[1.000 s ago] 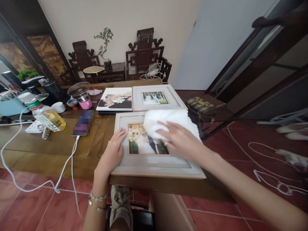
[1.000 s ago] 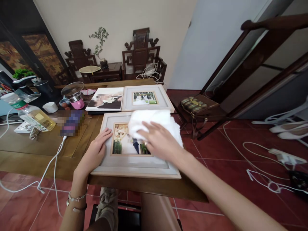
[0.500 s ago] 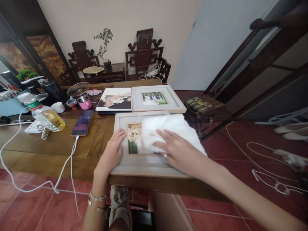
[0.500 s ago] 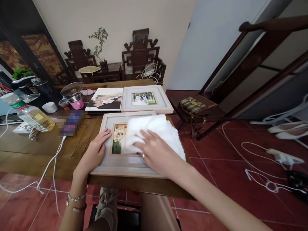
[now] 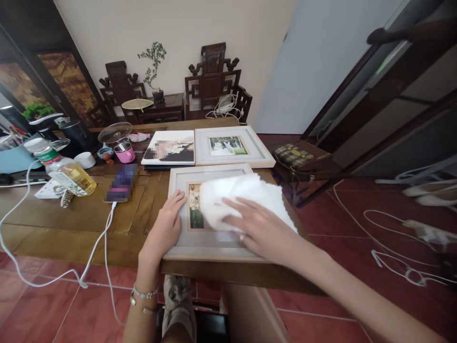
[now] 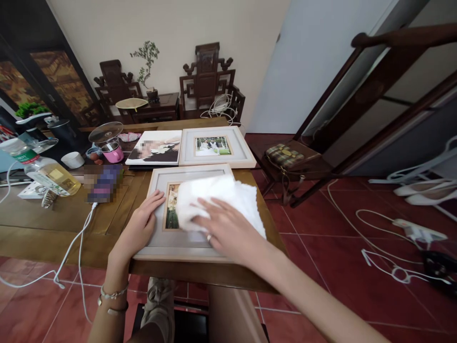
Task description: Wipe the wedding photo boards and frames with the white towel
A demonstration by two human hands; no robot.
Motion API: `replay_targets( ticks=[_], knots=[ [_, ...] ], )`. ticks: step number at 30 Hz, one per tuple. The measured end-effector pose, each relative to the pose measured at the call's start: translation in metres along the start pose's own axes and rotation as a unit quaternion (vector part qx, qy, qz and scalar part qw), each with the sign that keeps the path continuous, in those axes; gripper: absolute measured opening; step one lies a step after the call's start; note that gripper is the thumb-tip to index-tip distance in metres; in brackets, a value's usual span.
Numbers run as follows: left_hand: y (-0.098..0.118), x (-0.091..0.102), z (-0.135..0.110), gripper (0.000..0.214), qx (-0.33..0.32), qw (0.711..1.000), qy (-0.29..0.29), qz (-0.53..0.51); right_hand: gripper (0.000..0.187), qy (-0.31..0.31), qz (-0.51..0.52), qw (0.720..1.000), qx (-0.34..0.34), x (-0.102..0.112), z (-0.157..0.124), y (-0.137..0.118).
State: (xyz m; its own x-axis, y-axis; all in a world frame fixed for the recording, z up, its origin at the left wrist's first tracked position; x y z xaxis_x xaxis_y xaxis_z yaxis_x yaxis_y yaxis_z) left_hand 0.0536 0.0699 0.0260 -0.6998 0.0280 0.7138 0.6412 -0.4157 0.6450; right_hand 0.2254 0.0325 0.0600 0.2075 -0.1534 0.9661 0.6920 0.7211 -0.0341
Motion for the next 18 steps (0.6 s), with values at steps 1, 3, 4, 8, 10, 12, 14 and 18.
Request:
replay_targets(
  ticks=[1,3,4,8,10,12,14,18],
  knots=[
    [0.0,0.0,0.0,0.055,0.002,1.0,-0.001,-0.001,0.042,0.005,-0.026,1.0,-0.014,-0.004,0.007,0.013],
    [0.001,0.0,-0.001,0.055,0.001,1.0,-0.002,-0.004,0.044,0.01,-0.069,0.997,-0.044,-0.011,0.023,0.039],
    [0.001,0.0,-0.001,0.055,0.0,1.0,-0.002,-0.005,0.044,0.011,-0.085,0.995,-0.058,-0.014,0.03,0.049],
    [0.0,0.0,-0.002,0.056,-0.002,1.0,0.002,-0.012,0.04,0.015,-0.113,0.99,-0.083,-0.018,0.048,0.065],
    [-0.001,0.0,-0.002,0.056,-0.004,1.0,0.003,-0.015,0.039,0.011,-0.105,0.992,-0.075,-0.019,0.047,0.058],
    [-0.001,0.0,-0.002,0.056,-0.004,1.0,0.004,-0.016,0.041,0.004,-0.085,0.995,-0.06,-0.018,0.04,0.046],
    [0.0,0.001,-0.001,0.056,-0.004,1.0,0.006,-0.016,0.043,-0.007,-0.058,0.997,-0.044,-0.015,0.028,0.031],
    [0.001,0.0,-0.001,0.056,-0.005,1.0,0.005,-0.013,0.047,-0.035,0.006,0.999,-0.019,-0.001,-0.001,0.001]
  ],
)
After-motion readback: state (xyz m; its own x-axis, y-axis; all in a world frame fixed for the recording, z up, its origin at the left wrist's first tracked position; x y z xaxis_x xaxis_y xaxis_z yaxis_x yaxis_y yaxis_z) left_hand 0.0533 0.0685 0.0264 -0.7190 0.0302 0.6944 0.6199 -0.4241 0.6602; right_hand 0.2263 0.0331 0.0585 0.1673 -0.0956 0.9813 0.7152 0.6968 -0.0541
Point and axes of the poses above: each hand's wrist, its own z-axis towards the middle knuckle, its own x-axis out of the back of the hand, y = z × x, the point moved 8 cm from there along z, towards the middle knuckle, and after that the axes turned 4 degrees about -z, right-handed, at the moved point
